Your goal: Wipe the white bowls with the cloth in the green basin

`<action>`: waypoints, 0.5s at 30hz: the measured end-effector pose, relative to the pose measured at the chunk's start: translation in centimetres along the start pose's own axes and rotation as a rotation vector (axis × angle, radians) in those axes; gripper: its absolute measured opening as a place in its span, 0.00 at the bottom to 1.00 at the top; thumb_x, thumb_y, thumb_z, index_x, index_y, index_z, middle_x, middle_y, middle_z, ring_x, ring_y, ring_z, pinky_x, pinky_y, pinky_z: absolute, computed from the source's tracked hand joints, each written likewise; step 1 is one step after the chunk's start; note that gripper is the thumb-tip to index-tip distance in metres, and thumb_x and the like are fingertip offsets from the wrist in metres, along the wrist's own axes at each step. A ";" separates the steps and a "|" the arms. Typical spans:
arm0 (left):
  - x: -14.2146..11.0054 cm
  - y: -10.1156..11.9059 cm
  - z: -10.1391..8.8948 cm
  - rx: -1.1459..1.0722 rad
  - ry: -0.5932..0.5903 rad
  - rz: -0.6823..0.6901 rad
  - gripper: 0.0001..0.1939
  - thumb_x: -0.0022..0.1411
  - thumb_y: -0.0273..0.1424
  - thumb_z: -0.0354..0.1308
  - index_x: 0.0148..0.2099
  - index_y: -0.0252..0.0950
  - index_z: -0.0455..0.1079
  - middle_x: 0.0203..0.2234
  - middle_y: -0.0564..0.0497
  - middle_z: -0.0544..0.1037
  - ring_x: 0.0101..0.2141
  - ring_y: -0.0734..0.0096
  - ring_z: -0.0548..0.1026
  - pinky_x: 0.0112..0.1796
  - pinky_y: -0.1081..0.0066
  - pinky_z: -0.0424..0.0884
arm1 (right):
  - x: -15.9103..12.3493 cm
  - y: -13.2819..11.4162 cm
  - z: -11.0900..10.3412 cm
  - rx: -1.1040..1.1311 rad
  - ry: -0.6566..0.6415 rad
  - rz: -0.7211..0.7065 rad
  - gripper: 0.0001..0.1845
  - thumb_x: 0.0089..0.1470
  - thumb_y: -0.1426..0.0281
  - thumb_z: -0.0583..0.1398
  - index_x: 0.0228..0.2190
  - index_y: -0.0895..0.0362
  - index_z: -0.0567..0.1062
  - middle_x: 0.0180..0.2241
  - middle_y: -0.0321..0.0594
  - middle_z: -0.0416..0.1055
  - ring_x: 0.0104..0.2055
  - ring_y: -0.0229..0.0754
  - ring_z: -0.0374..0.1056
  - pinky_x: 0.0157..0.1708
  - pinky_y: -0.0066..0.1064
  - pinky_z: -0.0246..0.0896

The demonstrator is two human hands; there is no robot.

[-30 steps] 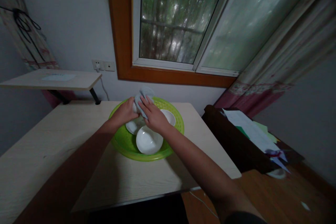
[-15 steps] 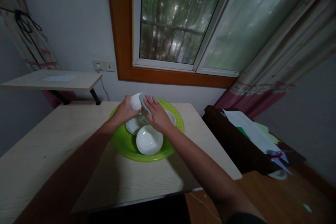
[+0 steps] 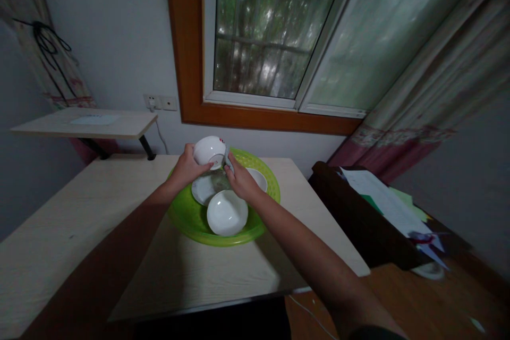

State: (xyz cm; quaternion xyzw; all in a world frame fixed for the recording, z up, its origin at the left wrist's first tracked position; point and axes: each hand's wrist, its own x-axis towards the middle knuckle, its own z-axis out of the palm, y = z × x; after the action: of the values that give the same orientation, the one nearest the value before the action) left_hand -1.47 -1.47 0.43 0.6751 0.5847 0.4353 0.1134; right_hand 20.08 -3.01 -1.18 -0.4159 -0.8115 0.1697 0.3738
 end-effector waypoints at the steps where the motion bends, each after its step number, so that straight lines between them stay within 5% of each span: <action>1: 0.0 -0.1 0.0 0.003 0.005 0.000 0.35 0.47 0.45 0.67 0.51 0.38 0.56 0.45 0.42 0.74 0.46 0.52 0.76 0.43 0.59 0.72 | 0.0 0.2 0.3 0.016 -0.004 0.038 0.35 0.68 0.57 0.46 0.68 0.62 0.52 0.69 0.54 0.52 0.71 0.51 0.52 0.69 0.50 0.46; 4: 0.1 -0.3 0.2 0.011 0.001 0.001 0.35 0.48 0.46 0.67 0.51 0.37 0.55 0.45 0.41 0.74 0.46 0.51 0.76 0.43 0.59 0.72 | 0.0 0.5 0.7 0.044 -0.010 0.048 0.35 0.68 0.56 0.46 0.68 0.61 0.52 0.68 0.54 0.53 0.70 0.51 0.53 0.69 0.51 0.47; 10: 0.0 -0.2 0.3 0.012 -0.011 0.015 0.33 0.48 0.44 0.67 0.50 0.38 0.56 0.44 0.41 0.75 0.44 0.52 0.77 0.40 0.60 0.72 | -0.1 -0.9 0.0 -0.085 -0.042 -0.247 0.35 0.68 0.66 0.48 0.70 0.58 0.43 0.73 0.46 0.33 0.75 0.47 0.32 0.72 0.49 0.38; 15: -0.1 -0.1 0.3 -0.059 -0.074 0.012 0.29 0.50 0.42 0.65 0.48 0.38 0.56 0.40 0.44 0.76 0.39 0.57 0.78 0.37 0.63 0.72 | -0.5 -2.7 -0.3 -0.264 -0.143 -0.426 0.40 0.62 0.72 0.53 0.70 0.56 0.45 0.73 0.43 0.35 0.75 0.50 0.24 0.70 0.55 0.40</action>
State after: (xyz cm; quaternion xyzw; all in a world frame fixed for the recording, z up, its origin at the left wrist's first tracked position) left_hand -1.29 -1.44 0.09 0.6907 0.5630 0.4276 0.1522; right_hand 18.98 -5.00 0.36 -0.2678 -0.9202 0.0088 0.2854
